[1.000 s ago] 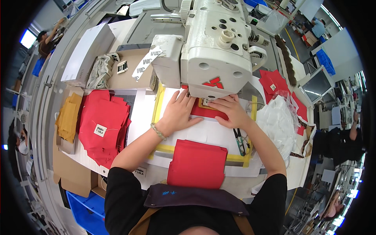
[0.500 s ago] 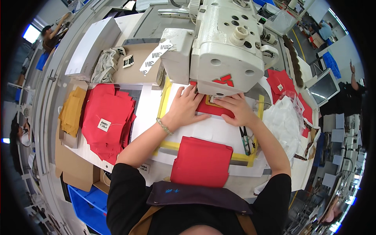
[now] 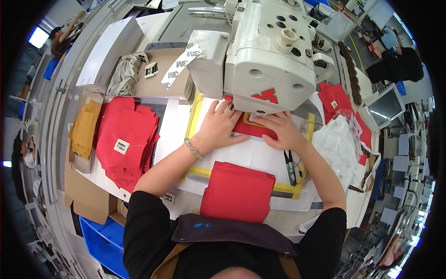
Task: The person sews white rectangular labels onto red fabric pieces using an industrial sewing machine. They repeatedly pick up a red piece, place a label on it, guide it under the presser foot, sew, and trim the thread with scissors. Finished pieces are stacked to the left.
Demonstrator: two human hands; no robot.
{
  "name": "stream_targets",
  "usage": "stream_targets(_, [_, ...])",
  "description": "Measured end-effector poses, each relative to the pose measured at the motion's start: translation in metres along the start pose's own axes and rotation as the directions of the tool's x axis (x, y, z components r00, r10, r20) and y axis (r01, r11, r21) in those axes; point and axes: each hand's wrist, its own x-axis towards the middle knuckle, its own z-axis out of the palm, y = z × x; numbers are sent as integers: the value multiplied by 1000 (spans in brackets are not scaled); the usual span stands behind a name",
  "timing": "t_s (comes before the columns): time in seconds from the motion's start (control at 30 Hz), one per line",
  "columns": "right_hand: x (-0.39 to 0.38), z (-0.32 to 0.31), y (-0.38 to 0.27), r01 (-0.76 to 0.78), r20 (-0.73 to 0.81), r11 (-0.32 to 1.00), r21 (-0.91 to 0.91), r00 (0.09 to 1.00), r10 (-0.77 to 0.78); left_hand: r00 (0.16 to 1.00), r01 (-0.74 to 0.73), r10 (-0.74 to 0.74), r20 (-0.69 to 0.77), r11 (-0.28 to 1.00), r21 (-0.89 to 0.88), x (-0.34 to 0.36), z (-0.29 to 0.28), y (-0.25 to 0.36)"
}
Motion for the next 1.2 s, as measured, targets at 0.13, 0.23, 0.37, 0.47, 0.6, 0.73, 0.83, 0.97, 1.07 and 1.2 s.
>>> stream_targets(0.13, [-3,2,3,14,-22,1000,6,1000,-14,1000,-19,19,18,1000,7,1,-2,1])
stream_targets(0.23, [-2,4,1,23,-33,1000,-4,999,-23,999,-20,20,29,1000,2,2,-4,1])
stream_targets(0.37, [-3,4,4,18,-31,1000,-2,999,-18,999,-18,17,30,1000,18,3,-6,1])
stream_targets(0.47, [-2,5,5,22,-43,1000,-15,999,-22,1000,-16,15,26,999,31,5,-5,-2])
stream_targets(0.6, [0,6,19,44,-72,998,-33,996,-46,998,8,-11,66,999,48,15,-2,-8])
stream_targets(0.73, [5,5,29,80,-100,995,-63,991,-86,1000,-12,12,-18,1000,-24,18,3,-16])
stream_targets(0.83, [4,3,27,77,-106,995,-66,991,-84,998,22,-18,55,998,-60,21,0,-15])
stream_targets(0.97, [2,4,27,51,-59,998,-40,997,-54,1000,-13,13,-11,1000,2,17,3,-15])
stream_targets(1.07, [3,4,25,43,-51,999,-30,998,-45,997,-41,42,-71,999,19,16,4,-15])
stream_targets(1.2, [0,-1,23,58,-125,997,-52,990,-64,994,29,-26,102,999,-27,18,-1,-14])
